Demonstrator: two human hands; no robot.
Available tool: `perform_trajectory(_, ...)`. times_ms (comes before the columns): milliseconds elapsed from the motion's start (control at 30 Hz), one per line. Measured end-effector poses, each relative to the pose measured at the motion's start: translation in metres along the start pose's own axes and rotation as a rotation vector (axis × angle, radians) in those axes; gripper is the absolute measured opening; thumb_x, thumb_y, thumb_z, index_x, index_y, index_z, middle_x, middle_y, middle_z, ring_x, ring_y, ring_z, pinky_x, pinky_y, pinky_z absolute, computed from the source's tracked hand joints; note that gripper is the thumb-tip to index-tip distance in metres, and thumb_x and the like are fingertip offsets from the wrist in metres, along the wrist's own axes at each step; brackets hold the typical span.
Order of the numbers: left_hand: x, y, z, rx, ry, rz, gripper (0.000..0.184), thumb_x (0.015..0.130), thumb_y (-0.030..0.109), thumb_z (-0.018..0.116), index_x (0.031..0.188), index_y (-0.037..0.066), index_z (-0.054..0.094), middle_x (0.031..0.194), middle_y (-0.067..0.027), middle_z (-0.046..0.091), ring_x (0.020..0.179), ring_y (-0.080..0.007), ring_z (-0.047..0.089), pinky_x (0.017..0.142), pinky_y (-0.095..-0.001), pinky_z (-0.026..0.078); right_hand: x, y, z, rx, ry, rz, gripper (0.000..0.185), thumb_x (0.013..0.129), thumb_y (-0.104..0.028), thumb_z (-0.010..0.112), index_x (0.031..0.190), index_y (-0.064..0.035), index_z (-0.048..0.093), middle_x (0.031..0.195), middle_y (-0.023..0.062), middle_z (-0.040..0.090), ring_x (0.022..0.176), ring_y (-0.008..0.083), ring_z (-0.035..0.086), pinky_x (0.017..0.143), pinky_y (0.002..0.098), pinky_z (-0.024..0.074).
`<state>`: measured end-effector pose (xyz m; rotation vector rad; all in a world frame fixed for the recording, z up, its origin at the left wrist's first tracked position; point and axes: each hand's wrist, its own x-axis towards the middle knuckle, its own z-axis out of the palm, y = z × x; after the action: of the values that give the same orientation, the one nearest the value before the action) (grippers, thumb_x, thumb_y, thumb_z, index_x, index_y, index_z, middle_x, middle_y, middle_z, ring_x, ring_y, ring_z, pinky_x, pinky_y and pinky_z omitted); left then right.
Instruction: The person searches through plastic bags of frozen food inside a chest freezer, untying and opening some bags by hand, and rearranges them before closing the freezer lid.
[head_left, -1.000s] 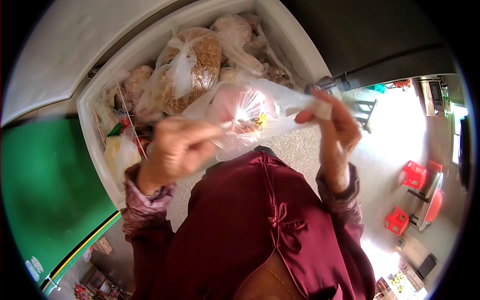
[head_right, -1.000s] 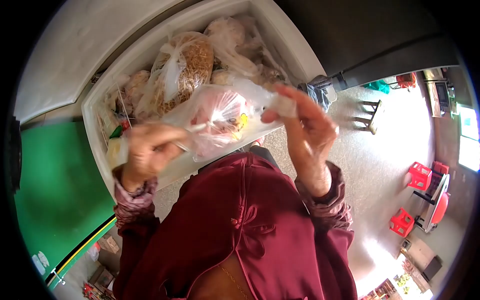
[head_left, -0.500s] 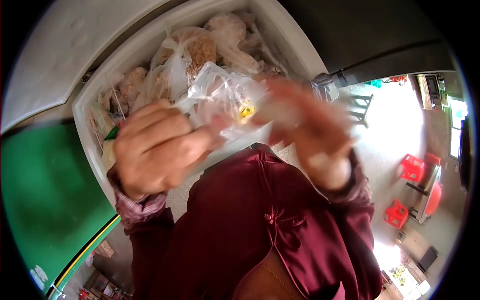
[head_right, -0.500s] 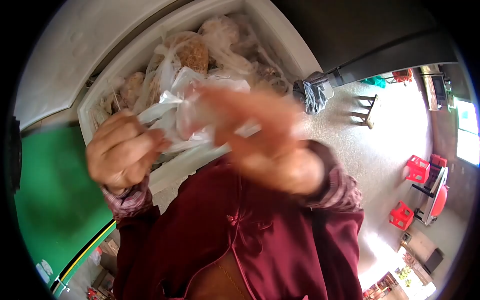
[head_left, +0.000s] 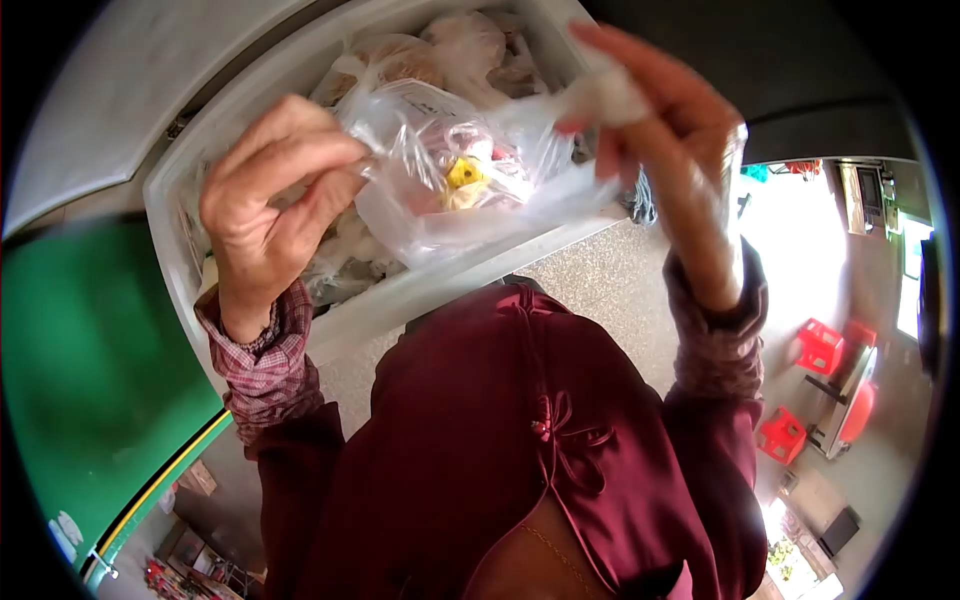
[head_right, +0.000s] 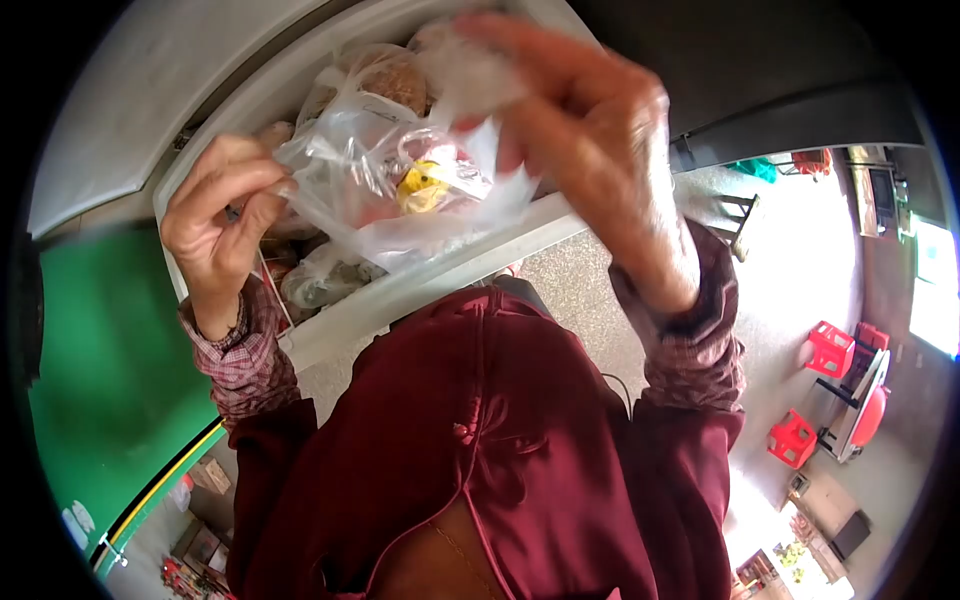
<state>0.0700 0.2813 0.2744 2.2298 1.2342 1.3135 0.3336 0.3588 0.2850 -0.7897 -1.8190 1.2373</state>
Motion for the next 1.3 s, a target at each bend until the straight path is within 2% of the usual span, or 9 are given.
perform_trajectory(100,0.014,0.01,0.013,-0.052,-0.053,0.086,0.014,0.07,-0.009,0.067,0.081,-0.001,0.066,0.074,-0.0067,0.059,0.065,-0.0149,0.058,0.053,-0.027,0.045,-0.026,-0.005,0.04,0.102,-0.267,0.14,0.029,0.083,-0.01,0.066,0.11,-0.0008,0.064,0.072,0.0089,0.068,0.053,0.0097,0.056,0.047,0.025,0.0458)
perform_trajectory(367,0.021,0.021,0.041,-0.373,-0.258,0.08,0.015,0.07,0.0,0.067,0.086,0.0,0.064,0.081,-0.0078,0.059,0.074,-0.0164,0.058,0.06,-0.03,0.046,-0.04,-0.016,0.042,0.251,-0.398,0.56,0.018,0.085,-0.016,0.065,0.086,0.0023,0.067,0.068,0.0064,0.065,0.054,0.007,0.057,0.049,0.0231,0.0461)
perform_trajectory(533,-0.03,-0.021,0.077,-0.347,-0.271,-0.328,0.087,0.058,0.044,0.085,0.125,0.0,0.051,0.117,-0.0141,0.059,0.111,-0.0242,0.055,0.096,-0.0344,0.042,-0.064,-0.002,0.011,0.426,-0.231,0.594,0.019,0.091,-0.013,0.057,0.1,0.0004,0.067,0.074,0.0074,0.067,0.057,0.0079,0.059,0.05,0.0194,0.0449)
perform_trajectory(633,-0.055,-0.023,0.108,-0.166,-0.155,-0.175,0.081,0.063,0.047,0.081,0.121,-0.001,0.053,0.117,-0.014,0.058,0.106,-0.0287,0.056,0.093,-0.0381,0.042,-0.067,0.007,0.009,0.468,-0.118,0.55,0.022,0.091,-0.012,0.054,0.102,0.0031,0.065,0.073,0.0096,0.066,0.055,0.0083,0.058,0.049,0.0187,0.0432)
perform_trajectory(700,-0.062,-0.017,0.138,-0.04,-0.057,-0.034,0.06,0.075,0.021,0.076,0.125,0.001,0.05,0.117,-0.0142,0.058,0.106,-0.0291,0.056,0.095,-0.0397,0.041,-0.062,0.003,0.018,0.416,-0.055,0.479,0.02,0.089,-0.006,0.052,0.102,0.0031,0.066,0.07,0.0096,0.066,0.051,0.0085,0.057,0.046,0.0177,0.0398)
perform_trajectory(867,-0.068,-0.011,0.151,-0.929,0.023,-0.688,0.021,0.093,0.016,0.054,0.103,-0.001,0.062,0.103,-0.0104,0.065,0.096,-0.0264,0.06,0.09,-0.0382,0.046,-0.056,0.006,0.019,0.135,-0.096,0.244,0.026,0.089,-0.008,0.059,0.112,0.0037,0.062,0.083,0.0125,0.069,0.067,0.0127,0.063,0.057,0.0251,0.0507)
perform_trajectory(967,-0.059,-0.033,0.139,-1.253,0.163,-0.695,0.033,0.098,0.026,0.045,0.088,0.002,0.065,0.086,-0.0114,0.068,0.083,-0.022,0.064,0.087,-0.0357,0.048,-0.056,0.01,-0.003,-0.289,0.022,-0.106,0.032,0.08,0.002,0.062,0.112,-0.0016,0.064,0.086,0.0155,0.068,0.072,0.0208,0.067,0.06,0.0295,0.0529)
perform_trajectory(1133,-0.052,-0.038,0.133,-1.025,0.143,-0.797,0.029,0.095,0.027,0.05,0.099,0.002,0.064,0.062,-0.0003,0.054,0.055,-0.0099,0.049,0.056,-0.0215,0.04,-0.057,0.011,-0.007,-0.531,-0.073,-0.429,0.03,0.077,0.005,0.06,0.107,0.0014,0.064,0.089,0.0153,0.068,0.072,0.0242,0.067,0.059,0.03,0.054)
perform_trajectory(1300,-0.062,-0.028,0.173,-0.842,0.083,-0.501,0.029,0.092,0.016,0.052,0.117,0.001,0.055,0.081,-0.0013,0.055,0.071,-0.0147,0.051,0.067,-0.0275,0.044,-0.031,0.011,0.034,-0.368,-0.368,-0.491,0.032,0.082,-0.001,0.058,0.113,0.0019,0.061,0.073,0.0121,0.062,0.063,0.0201,0.062,0.054,0.0289,0.0519)
